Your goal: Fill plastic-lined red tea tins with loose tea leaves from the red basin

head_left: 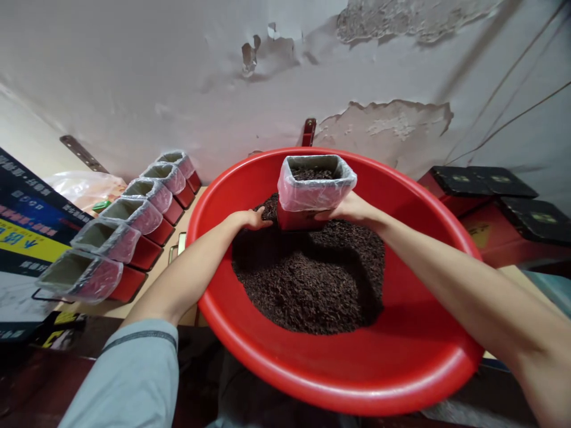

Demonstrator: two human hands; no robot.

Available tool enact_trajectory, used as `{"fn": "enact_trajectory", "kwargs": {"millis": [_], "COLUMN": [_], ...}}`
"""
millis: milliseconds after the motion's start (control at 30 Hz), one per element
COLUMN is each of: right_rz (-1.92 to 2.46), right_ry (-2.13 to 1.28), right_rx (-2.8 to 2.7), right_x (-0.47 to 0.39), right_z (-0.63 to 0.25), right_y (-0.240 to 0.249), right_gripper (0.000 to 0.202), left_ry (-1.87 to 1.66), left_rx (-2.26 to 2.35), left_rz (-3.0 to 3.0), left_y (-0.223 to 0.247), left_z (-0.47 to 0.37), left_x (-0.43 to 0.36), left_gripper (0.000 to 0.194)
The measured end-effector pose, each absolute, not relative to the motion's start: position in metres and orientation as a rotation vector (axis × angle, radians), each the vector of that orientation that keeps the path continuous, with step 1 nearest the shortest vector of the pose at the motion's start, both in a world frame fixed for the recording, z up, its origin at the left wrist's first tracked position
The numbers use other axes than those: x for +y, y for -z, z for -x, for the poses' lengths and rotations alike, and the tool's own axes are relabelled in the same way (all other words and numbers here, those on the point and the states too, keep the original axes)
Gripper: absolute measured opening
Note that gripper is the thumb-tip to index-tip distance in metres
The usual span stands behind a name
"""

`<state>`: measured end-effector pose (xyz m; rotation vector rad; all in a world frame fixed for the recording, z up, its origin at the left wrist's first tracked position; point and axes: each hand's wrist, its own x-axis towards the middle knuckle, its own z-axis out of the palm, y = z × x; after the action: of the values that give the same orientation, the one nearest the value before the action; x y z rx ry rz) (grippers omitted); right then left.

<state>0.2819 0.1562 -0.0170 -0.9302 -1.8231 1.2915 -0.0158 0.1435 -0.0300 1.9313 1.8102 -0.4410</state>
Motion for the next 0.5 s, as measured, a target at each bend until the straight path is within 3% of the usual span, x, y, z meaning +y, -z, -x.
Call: {"fn": "enact_trajectory", "kwargs": {"millis": [333, 500], "right_rz": [0.925, 0.958], "right_ry": [-1.272, -1.233], "right_rx": [-1.838, -1.844], "right_x": [0.156, 0.160], "right_z": [-0.277, -0.281], "right_y": [0.018, 0.022], "right_gripper": [0.085, 0.093], "left_ry": [0.475, 0.434], "left_rx": [1.769, 1.759], "left_rz": [-1.908, -1.892], "left_y": [0.017, 0.025], "left_z": [0.012, 0.001], "left_x": [0.138, 0.130], "left_gripper": [0.096, 0.114]}}
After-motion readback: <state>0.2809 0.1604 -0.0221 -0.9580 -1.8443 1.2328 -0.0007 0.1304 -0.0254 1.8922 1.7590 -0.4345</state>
